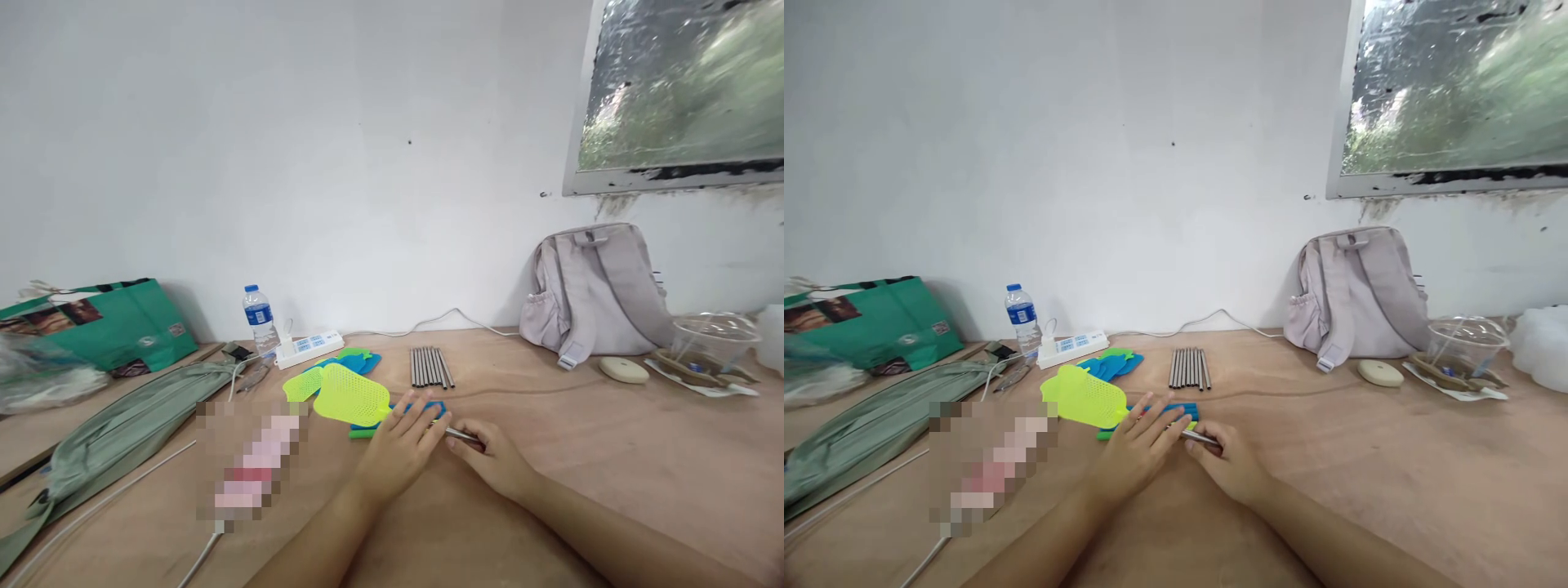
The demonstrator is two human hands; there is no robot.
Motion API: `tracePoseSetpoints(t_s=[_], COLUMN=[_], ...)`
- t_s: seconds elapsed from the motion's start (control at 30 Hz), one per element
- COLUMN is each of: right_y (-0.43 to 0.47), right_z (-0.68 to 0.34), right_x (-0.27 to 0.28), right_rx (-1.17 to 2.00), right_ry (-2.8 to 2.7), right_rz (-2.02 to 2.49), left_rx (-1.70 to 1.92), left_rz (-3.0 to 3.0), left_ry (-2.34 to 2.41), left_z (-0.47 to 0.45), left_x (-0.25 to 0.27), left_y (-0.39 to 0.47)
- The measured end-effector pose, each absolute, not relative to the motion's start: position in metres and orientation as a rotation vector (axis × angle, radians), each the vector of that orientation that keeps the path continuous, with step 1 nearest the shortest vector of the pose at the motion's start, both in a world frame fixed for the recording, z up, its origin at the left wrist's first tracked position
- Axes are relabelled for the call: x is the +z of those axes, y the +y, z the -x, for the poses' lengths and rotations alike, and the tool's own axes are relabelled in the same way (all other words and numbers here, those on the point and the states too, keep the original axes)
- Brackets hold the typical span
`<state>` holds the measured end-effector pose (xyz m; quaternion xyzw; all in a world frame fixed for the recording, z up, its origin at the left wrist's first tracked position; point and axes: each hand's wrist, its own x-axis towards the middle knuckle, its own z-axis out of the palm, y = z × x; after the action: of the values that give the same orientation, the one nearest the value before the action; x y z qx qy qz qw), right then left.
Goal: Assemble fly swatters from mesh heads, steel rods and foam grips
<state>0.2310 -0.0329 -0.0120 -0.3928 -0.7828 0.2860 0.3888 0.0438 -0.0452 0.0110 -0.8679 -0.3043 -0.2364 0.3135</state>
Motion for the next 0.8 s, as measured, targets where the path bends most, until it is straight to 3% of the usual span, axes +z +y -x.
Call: tracePoseSetpoints(t_s=[0.27,0.5,0.8], right_y=[-0.024,-0.026,-0.029], right_z=[-0.241,-0.238,-0.238], right_x=[-0.019,-0.017,-0.015], right_rx=[0.451,0.477,0.456], right_ry=[-2.062,-2.252,-2.246], right_rz=[0.860,0.912,1.038], left_rx=[-0.652,-0.735,-0.763], left_rz=[2.061,1.999,2.036], left_ry=[-1.085,-1.467,-1.569], left_z=[-0.015,-0.005,-0.004], left_x=[0.019,0.024,0.013], left_y=[-0.033,-0.032,-0.024])
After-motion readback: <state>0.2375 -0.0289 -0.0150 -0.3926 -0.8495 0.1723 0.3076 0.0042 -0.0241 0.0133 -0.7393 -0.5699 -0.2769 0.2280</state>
